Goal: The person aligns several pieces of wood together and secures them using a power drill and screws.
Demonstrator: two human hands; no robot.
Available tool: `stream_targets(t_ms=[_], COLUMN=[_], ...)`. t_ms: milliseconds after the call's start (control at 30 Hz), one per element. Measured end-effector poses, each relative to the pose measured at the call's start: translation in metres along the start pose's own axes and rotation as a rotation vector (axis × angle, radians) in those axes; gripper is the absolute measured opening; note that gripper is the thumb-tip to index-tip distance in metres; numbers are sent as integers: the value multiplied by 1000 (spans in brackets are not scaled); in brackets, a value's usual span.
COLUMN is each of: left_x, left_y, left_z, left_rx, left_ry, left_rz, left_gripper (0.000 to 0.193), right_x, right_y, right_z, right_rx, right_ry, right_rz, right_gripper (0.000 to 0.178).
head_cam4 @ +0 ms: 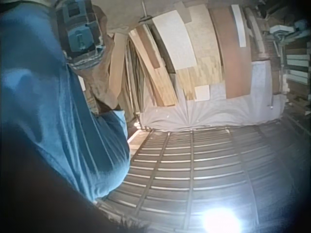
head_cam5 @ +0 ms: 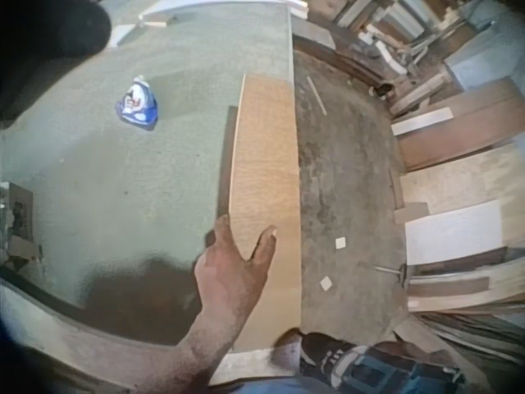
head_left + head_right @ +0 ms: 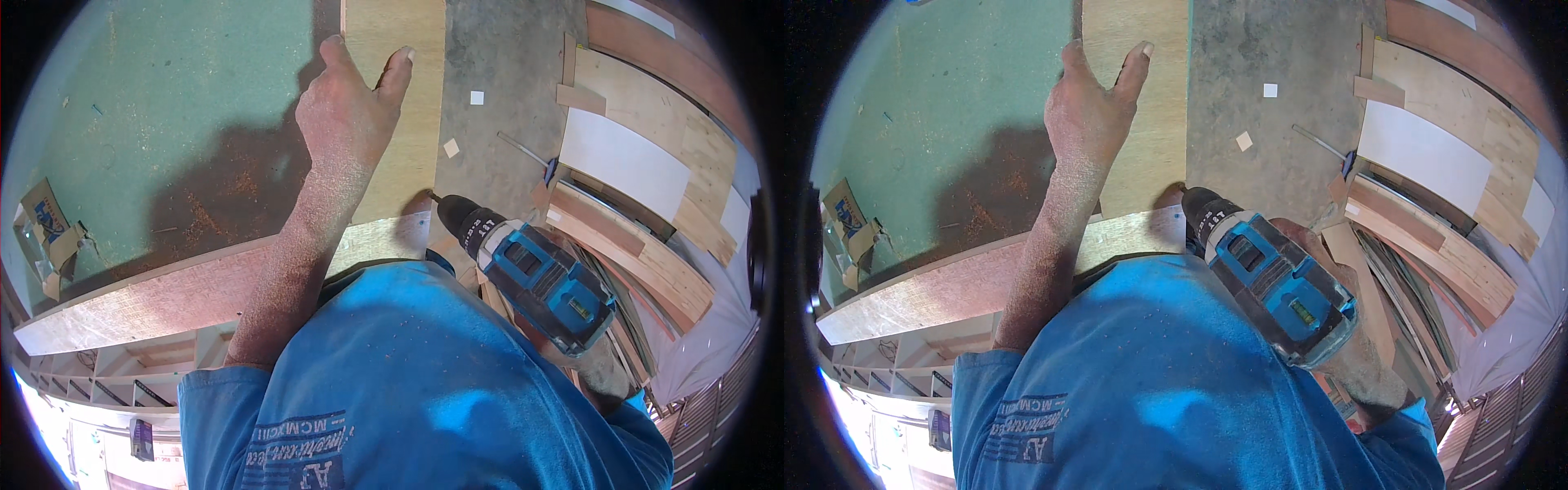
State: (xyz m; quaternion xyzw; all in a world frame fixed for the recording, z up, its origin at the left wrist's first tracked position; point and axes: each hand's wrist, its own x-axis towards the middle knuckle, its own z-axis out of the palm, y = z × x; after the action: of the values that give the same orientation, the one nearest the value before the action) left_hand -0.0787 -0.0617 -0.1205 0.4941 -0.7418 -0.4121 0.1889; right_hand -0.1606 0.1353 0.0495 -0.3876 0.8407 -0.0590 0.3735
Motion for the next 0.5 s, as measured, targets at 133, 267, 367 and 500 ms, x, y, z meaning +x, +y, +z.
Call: stream_targets(t_ms=[133, 267, 367, 500], left_x=[0, 0, 0, 0], left_y=[2, 2, 0, 1], left_z=[-2, -2, -2, 1], left_rx=[27, 26, 8, 4], left_ry=[-2, -14, 22, -4], left_rz=[0, 6, 19, 25], left_gripper=[62, 62, 62, 62], right_x=[1, 2, 3, -6], right_y=[0, 3, 0, -1], right_z=[-2, 0, -5, -17], right_rx=[6, 18, 9, 34], right_ry=[3, 16, 2, -19], right_rz=[-10, -21, -36, -45], right_gripper=[56, 57, 58, 60])
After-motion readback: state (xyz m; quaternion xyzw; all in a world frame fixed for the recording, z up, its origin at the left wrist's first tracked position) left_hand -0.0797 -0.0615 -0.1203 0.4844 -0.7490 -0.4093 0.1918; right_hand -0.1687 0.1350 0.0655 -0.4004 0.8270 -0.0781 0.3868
